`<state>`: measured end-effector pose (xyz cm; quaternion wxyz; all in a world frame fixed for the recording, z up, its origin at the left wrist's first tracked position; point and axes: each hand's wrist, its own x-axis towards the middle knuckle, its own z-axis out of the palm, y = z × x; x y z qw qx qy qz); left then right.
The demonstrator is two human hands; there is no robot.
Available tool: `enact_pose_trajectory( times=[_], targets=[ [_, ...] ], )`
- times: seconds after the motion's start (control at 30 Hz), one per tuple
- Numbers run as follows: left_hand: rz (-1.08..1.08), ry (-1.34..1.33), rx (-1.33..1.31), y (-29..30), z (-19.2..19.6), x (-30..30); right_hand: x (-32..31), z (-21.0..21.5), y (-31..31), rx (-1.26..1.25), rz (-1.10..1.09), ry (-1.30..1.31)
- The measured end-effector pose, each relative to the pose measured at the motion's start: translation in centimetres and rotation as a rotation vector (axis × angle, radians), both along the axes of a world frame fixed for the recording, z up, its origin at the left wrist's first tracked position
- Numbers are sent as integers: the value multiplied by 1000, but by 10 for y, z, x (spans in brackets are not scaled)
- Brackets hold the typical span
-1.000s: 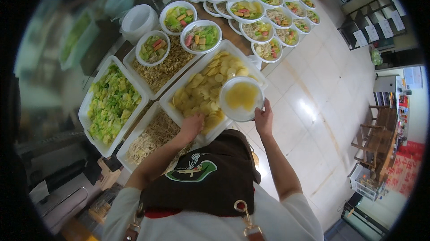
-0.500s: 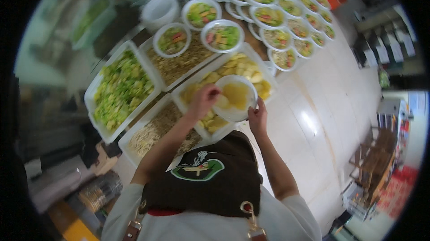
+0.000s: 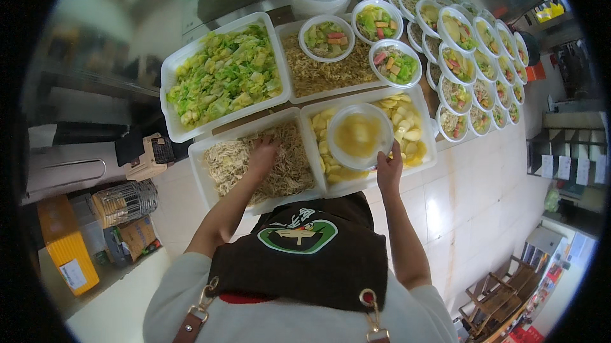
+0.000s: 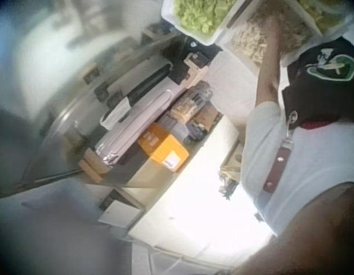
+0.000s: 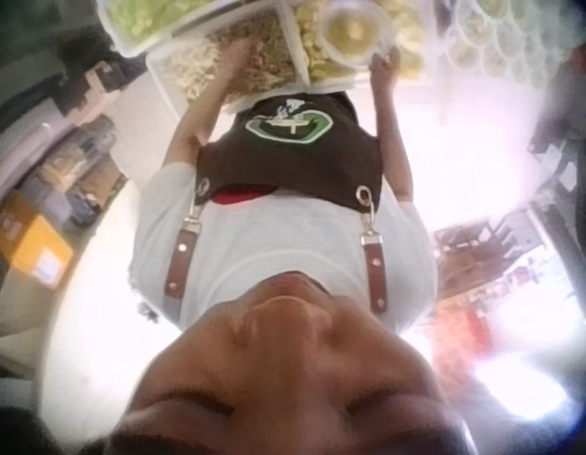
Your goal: The person assembles multiple salads by hand, adding lettuce, noodles, sliced potatoes, and peanuts into individual bowls. They repeatedly move between ingredient trays and a table to complete each bowl, then place the finished bowls in a row.
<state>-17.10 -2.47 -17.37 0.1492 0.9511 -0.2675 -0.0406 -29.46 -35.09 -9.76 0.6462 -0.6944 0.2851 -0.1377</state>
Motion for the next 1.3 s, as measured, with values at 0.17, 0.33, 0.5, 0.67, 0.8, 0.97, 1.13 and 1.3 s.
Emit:
enact_pose_trajectory(
  times=[0.17, 0.33, 0.5, 0.67, 0.8, 0.97, 1.13, 1.3],
  targets=[
    [176, 248, -382, 27, 19, 15, 13, 12, 15, -37, 61, 20],
    [372, 527, -786, 71, 61, 6, 13, 7, 30, -15, 65, 37],
    [403, 888, -1062, 88, 151, 8, 13, 4, 48, 35, 124, 46],
    [213, 948, -1293, 91, 232, 13, 23, -6, 77, 74, 241, 94],
    [-7, 1113, -1382, 76, 265, 12, 41, -1, 111, 117, 315, 5],
    [37, 1072, -1014, 24, 261, 16, 55, 35, 140, 243, 418, -61],
    [-69, 449, -572, 3, 218, 25, 51, 41, 136, 279, 457, -32],
    [93, 389, -626, 27, 200, 85, 44, 35, 126, 323, 331, -23]
  ],
)
